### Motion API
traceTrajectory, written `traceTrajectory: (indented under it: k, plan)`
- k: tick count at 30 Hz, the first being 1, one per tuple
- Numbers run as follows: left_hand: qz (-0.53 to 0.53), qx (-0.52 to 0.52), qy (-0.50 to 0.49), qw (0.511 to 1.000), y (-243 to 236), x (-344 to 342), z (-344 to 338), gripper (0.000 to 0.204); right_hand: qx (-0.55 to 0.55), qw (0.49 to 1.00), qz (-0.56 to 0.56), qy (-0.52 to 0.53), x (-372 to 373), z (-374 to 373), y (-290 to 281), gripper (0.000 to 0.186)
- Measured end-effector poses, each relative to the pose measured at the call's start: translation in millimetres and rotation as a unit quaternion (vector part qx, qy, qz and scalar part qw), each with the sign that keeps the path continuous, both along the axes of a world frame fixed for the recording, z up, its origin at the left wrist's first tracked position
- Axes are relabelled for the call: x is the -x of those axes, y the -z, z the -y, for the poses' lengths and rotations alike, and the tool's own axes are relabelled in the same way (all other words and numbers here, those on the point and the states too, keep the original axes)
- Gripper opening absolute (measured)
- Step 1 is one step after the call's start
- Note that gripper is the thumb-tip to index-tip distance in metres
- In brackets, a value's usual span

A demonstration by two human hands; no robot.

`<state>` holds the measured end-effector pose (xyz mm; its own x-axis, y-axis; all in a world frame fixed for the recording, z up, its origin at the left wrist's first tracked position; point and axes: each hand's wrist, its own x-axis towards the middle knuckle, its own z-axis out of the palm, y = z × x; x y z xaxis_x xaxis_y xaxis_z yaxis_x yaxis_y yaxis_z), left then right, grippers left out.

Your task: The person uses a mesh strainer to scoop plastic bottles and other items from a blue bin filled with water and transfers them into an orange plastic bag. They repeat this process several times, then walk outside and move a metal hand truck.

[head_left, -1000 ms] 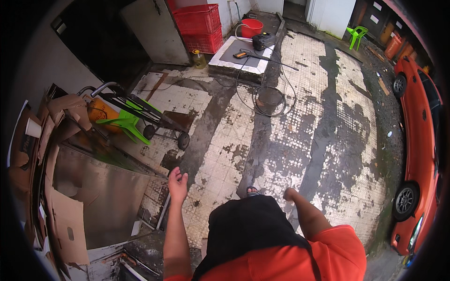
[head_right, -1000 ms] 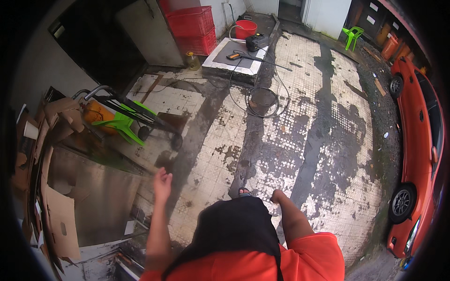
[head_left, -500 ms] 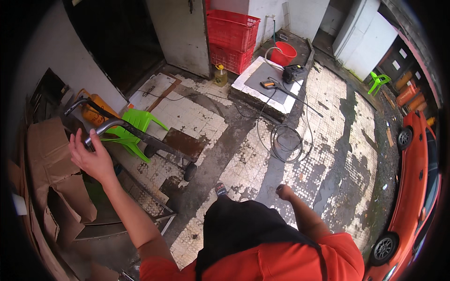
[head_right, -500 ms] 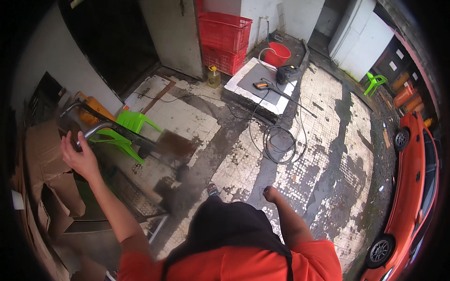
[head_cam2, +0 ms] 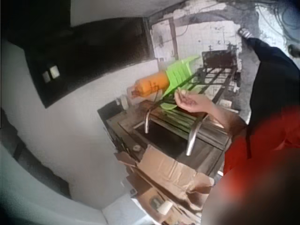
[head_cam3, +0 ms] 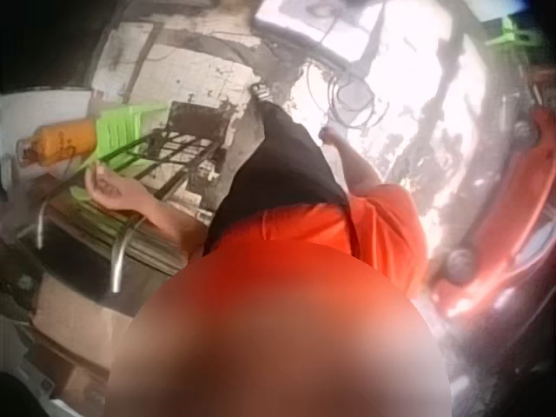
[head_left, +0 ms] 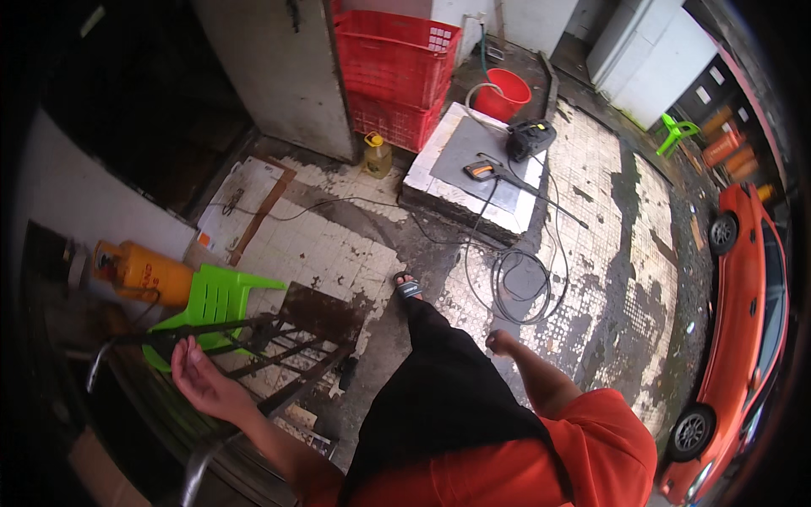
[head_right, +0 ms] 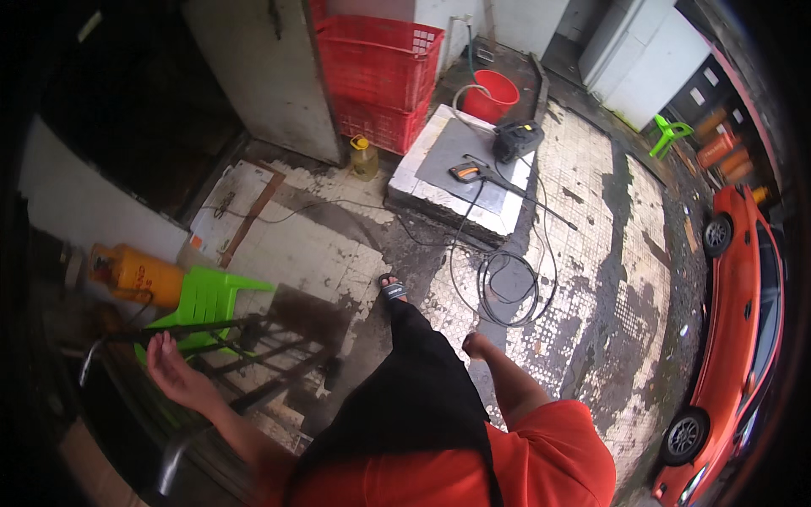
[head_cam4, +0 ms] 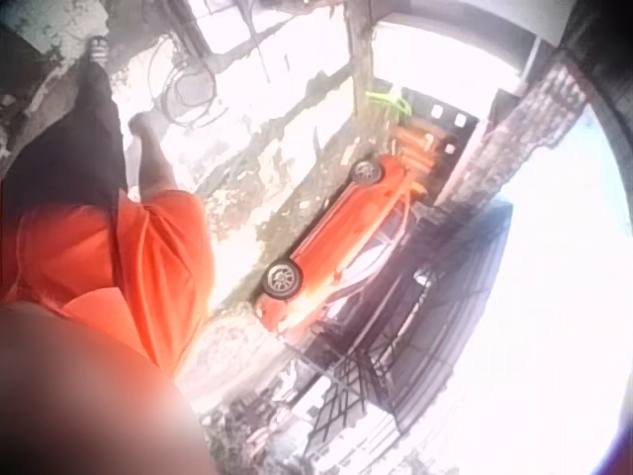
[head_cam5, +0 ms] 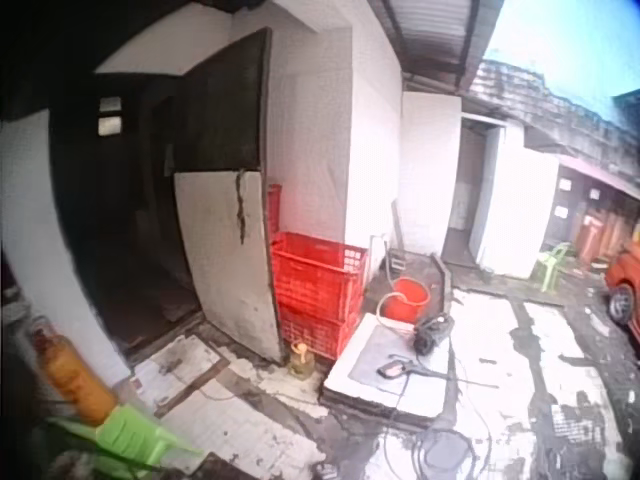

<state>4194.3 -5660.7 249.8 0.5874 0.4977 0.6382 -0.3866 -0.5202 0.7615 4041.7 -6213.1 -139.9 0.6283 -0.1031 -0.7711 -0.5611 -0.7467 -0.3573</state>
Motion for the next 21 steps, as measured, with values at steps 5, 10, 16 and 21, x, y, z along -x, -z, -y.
traceTrajectory:
  k: [5,10,16,21]
  plan:
    - [-0.066,-0.038,-0.115,0.99,-15,-136,-7,0.034,0.048,0.988,0.132,-0.056,-248,-19,10,0.028]
    - [-0.07,-0.042,-0.224,0.971,-23,-177,-33,0.04,0.058,0.92,0.18,-0.342,-465,-32,-9,0.029]
    - [0.019,-0.086,-0.573,0.815,-48,-207,-150,0.063,-0.099,0.846,0.329,-0.407,-663,-67,0,0.014]
    - [-0.013,-0.102,-0.815,0.57,-44,-218,-316,0.099,-0.069,0.951,0.003,-0.301,-769,-124,-3,0.021]
